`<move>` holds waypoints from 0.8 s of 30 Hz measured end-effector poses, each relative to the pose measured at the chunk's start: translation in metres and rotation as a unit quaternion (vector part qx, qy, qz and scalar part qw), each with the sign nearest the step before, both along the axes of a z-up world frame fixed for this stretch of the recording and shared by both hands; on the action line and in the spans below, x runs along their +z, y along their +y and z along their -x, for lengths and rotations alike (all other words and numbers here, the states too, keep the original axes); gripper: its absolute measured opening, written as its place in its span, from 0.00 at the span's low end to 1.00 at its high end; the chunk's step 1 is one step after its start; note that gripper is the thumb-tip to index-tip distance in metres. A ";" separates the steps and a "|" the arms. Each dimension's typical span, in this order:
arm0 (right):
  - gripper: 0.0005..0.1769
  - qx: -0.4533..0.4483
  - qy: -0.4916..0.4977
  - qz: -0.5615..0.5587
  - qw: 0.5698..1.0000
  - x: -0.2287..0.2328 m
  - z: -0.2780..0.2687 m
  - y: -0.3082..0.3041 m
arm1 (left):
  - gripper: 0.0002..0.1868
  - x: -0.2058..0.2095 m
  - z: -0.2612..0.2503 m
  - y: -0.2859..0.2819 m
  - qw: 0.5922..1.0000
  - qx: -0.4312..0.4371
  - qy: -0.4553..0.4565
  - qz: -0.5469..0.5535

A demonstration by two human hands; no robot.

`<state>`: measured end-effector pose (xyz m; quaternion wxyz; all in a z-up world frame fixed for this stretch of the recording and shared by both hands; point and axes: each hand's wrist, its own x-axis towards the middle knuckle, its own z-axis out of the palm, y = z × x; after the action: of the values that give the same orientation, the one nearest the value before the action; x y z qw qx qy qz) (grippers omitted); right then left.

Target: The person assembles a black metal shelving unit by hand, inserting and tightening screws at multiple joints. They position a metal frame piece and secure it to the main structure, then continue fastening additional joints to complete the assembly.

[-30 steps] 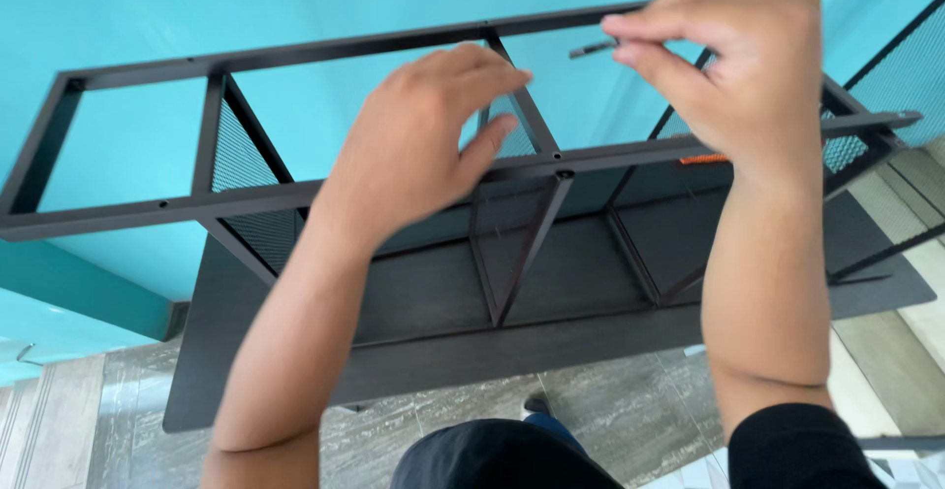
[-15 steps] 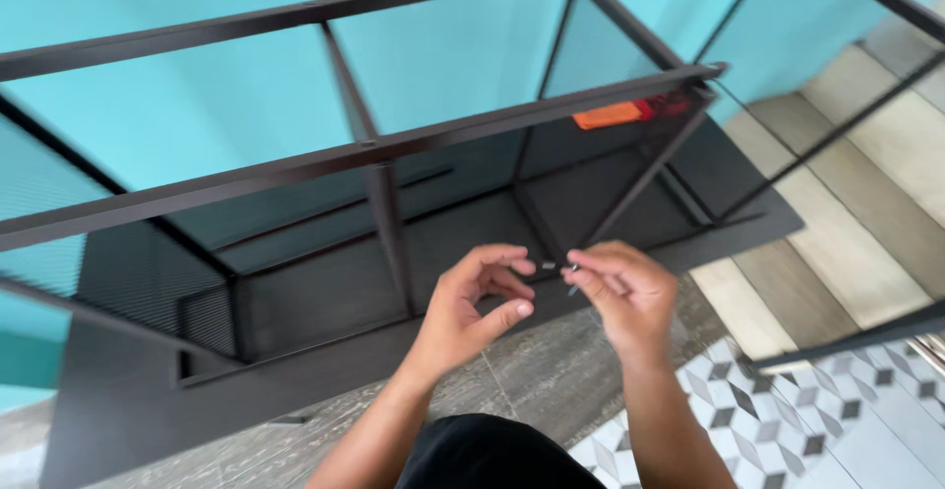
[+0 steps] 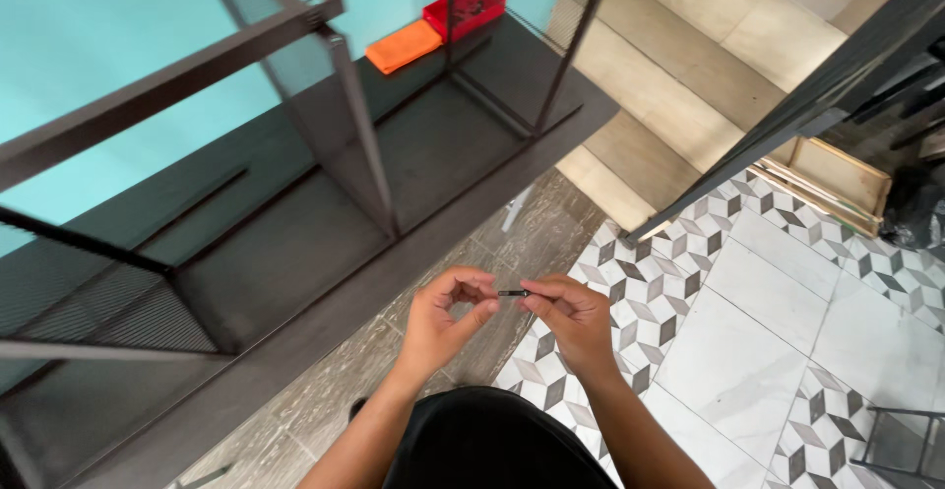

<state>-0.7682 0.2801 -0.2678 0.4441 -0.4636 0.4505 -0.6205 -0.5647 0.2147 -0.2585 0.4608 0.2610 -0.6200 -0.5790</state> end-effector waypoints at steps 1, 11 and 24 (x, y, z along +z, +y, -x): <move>0.11 -0.001 -0.011 -0.003 1.000 -0.002 0.013 -0.001 | 0.14 0.000 0.016 -0.004 1.000 -0.008 -0.002 -0.008; 0.12 -0.026 0.005 -0.043 0.999 -0.013 0.112 -0.056 | 0.09 -0.021 0.127 -0.076 0.998 -0.049 -0.012 -0.024; 0.07 -0.059 -0.116 -0.059 0.990 -0.044 0.272 -0.236 | 0.08 -0.062 0.286 -0.258 0.997 -0.051 0.022 -0.062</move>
<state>-1.0405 0.0438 -0.3114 0.4819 -0.3343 0.4585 -0.6676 -0.8507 -0.0433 -0.3204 0.4266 0.2442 -0.5854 -0.6448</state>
